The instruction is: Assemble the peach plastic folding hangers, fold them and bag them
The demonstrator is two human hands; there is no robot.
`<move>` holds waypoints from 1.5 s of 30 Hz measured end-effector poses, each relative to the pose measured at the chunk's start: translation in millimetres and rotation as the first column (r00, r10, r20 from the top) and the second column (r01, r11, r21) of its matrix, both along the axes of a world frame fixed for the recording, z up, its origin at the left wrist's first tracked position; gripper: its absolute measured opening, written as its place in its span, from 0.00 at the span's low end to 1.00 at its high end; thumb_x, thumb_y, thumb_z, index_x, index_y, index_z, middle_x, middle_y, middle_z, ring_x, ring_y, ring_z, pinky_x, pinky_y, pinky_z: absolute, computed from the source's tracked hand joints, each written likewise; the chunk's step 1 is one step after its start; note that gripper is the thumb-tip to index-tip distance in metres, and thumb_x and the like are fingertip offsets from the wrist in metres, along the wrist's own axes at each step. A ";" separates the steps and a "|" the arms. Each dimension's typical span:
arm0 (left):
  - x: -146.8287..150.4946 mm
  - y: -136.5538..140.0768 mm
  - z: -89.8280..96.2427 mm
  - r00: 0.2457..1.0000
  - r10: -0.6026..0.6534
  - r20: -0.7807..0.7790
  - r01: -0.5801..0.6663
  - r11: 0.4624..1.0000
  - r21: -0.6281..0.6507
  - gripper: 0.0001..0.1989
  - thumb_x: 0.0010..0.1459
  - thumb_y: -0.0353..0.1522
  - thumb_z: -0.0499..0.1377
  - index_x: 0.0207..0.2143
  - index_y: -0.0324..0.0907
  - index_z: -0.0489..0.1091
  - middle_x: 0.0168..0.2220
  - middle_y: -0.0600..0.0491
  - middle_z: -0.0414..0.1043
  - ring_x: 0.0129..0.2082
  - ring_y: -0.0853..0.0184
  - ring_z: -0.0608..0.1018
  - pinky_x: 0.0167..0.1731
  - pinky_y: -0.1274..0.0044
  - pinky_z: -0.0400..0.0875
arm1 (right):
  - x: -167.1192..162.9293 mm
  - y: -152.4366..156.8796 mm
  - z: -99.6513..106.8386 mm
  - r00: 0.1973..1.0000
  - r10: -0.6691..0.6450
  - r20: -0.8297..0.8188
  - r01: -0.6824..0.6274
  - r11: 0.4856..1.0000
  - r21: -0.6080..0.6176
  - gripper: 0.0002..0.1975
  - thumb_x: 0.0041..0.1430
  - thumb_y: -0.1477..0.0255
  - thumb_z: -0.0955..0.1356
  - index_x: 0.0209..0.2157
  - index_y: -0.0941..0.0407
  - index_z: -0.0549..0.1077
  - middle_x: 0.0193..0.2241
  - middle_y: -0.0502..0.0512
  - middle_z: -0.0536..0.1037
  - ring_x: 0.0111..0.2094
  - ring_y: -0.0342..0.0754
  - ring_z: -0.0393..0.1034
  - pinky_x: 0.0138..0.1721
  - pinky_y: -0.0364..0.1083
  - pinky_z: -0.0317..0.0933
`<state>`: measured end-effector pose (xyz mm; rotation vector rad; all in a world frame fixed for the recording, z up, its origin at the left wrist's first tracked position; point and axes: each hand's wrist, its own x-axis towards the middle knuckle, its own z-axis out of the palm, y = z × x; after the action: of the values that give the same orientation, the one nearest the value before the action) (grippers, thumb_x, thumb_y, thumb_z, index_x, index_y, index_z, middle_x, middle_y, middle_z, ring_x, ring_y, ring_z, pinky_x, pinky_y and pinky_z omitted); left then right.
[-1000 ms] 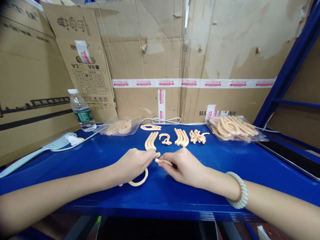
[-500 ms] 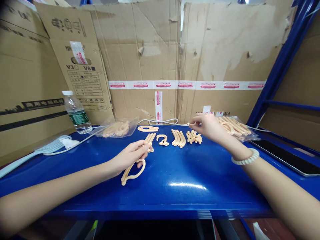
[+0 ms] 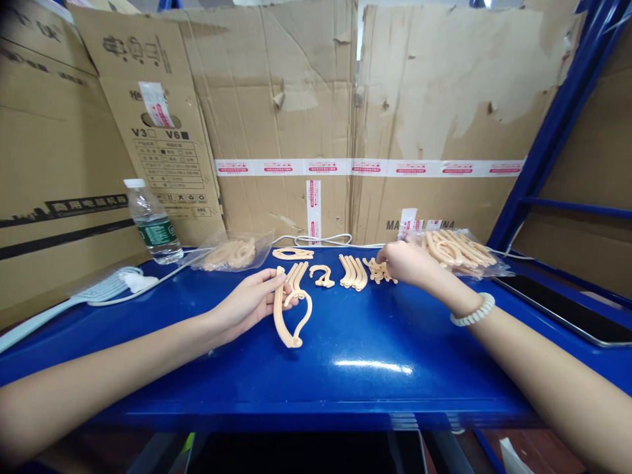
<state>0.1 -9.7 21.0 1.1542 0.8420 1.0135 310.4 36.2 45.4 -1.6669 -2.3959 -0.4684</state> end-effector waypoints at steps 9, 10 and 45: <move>1.6 0.7 -3.5 0.997 0.023 0.079 -0.026 0.999 0.044 0.05 0.62 0.29 0.56 0.32 0.39 0.62 0.27 0.54 0.71 0.29 0.68 0.79 0.37 0.72 0.76 | -96.2 -86.4 -15.3 0.651 0.753 0.091 -0.758 0.639 0.134 0.14 0.63 0.67 0.64 0.49 0.56 0.71 0.48 0.61 0.75 0.53 0.57 0.63 0.53 0.59 0.58; 1.9 -0.4 -3.4 0.997 0.015 0.079 -0.019 0.999 0.051 0.05 0.62 0.29 0.56 0.32 0.39 0.62 0.27 0.54 0.71 0.29 0.68 0.79 0.37 0.72 0.75 | -100.3 -88.6 -20.8 0.655 0.744 0.132 -0.756 0.640 0.137 0.13 0.64 0.67 0.63 0.47 0.57 0.71 0.47 0.61 0.75 0.54 0.57 0.62 0.54 0.59 0.56; -8.3 -5.9 -9.0 0.457 0.620 -0.638 0.798 0.031 0.602 0.12 0.66 0.37 0.47 0.34 0.40 0.65 0.34 0.51 0.69 0.32 0.65 0.72 0.32 0.74 0.63 | -101.8 -69.1 -43.0 0.591 0.372 -0.716 -0.620 0.777 -0.108 0.12 0.53 0.63 0.71 0.27 0.59 0.76 0.17 0.46 0.66 0.20 0.39 0.56 0.24 0.42 0.54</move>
<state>-8.2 -15.6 12.0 3.4034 0.5775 0.5744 208.6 -32.9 2.5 -0.8810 -2.2702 0.6021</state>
